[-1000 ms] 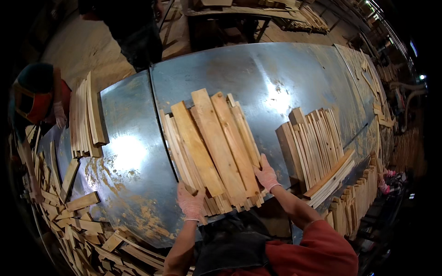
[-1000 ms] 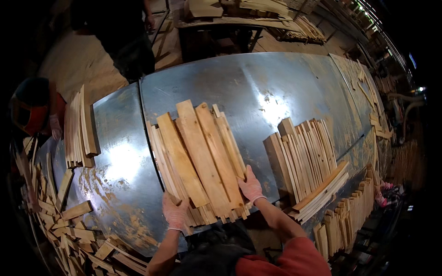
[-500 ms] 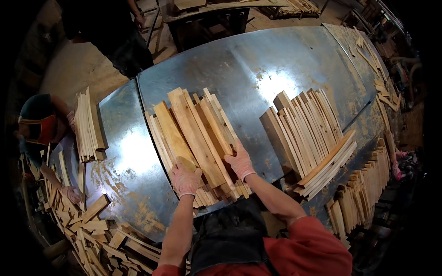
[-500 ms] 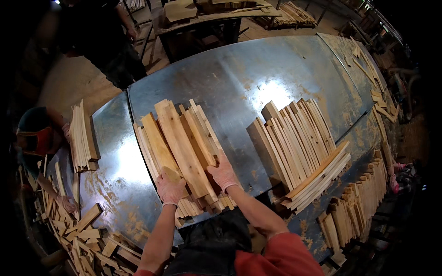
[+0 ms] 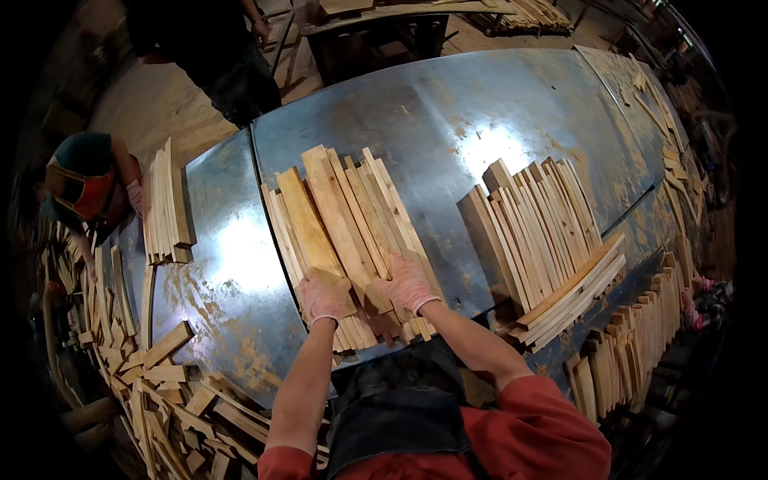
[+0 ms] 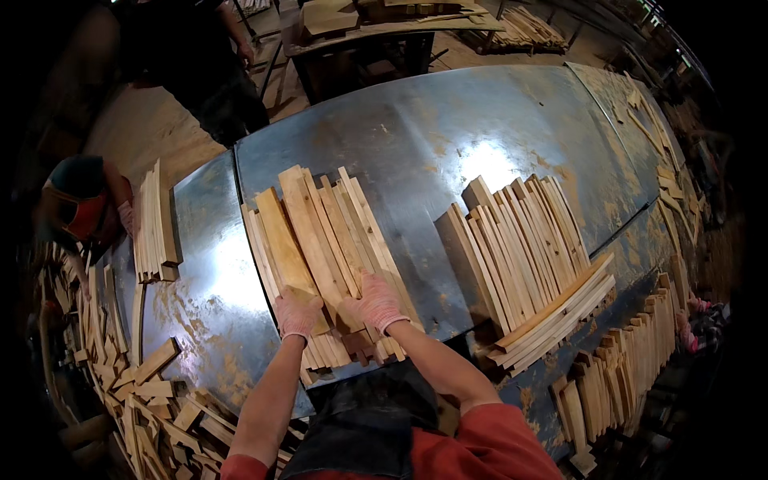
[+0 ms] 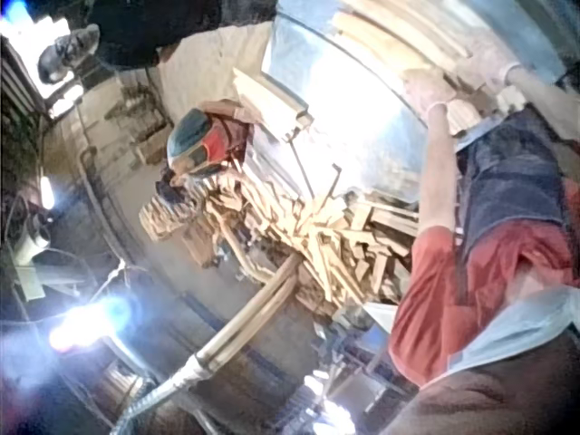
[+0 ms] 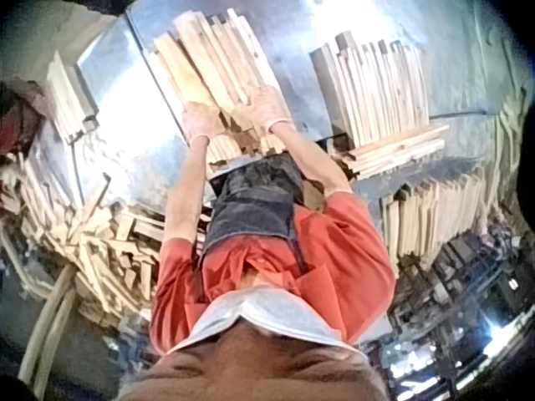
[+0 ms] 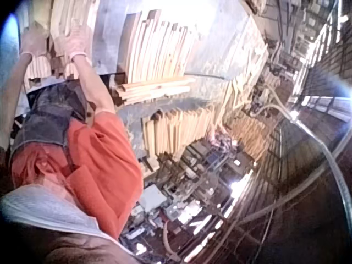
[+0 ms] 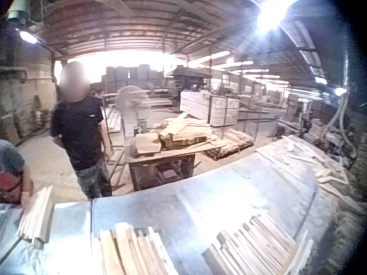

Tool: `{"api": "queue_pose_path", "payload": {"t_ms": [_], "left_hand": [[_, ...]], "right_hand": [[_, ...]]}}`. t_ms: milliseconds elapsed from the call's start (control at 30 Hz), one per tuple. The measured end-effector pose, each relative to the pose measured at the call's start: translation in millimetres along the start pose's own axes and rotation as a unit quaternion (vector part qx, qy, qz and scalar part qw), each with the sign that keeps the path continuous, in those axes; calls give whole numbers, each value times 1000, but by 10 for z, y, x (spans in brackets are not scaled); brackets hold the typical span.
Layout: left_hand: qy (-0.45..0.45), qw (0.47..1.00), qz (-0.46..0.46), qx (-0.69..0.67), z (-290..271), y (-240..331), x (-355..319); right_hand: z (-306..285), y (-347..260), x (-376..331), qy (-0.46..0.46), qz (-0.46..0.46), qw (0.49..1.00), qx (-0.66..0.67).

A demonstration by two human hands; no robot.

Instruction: The person repeatedly picks up stacks of light-colored wooden planks from a metal table, carries them to a nearby conveyor belt, and places them onto the belt. The person then returns to the table to repeat the process with additional stacks of planks.

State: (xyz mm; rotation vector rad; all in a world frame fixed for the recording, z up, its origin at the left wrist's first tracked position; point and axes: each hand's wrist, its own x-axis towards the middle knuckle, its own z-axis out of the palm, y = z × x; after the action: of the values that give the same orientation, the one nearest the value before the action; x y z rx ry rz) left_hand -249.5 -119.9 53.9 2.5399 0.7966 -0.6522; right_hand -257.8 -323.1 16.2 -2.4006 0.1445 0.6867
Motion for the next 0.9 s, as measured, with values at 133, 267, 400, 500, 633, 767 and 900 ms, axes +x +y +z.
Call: {"api": "queue_pose_path", "payload": {"t_ms": [133,267,400,500,633,767,900], "left_hand": [[27,992,-42,-115,179,3,197],[53,911,-32,-407,676,-347,468],[16,854,-72,-515,584,-417,435],[-14,829,-99,-549,329,-390,270],[-12,796,-106,-596,277,-285,54],[-50,871,-92,-481,359,-195,17],[-146,825,-54,-543,418,-360,191]], "right_hand": [[37,39,54,9,3,1000,19],[72,37,45,28,5,999,27],[-175,-27,-9,-12,7,990,137],[-157,-28,16,-13,38,991,131],[-87,-32,-15,29,38,991,123],[-39,-83,15,52,57,996,48],[-113,172,96,-125,48,901,412]]}}
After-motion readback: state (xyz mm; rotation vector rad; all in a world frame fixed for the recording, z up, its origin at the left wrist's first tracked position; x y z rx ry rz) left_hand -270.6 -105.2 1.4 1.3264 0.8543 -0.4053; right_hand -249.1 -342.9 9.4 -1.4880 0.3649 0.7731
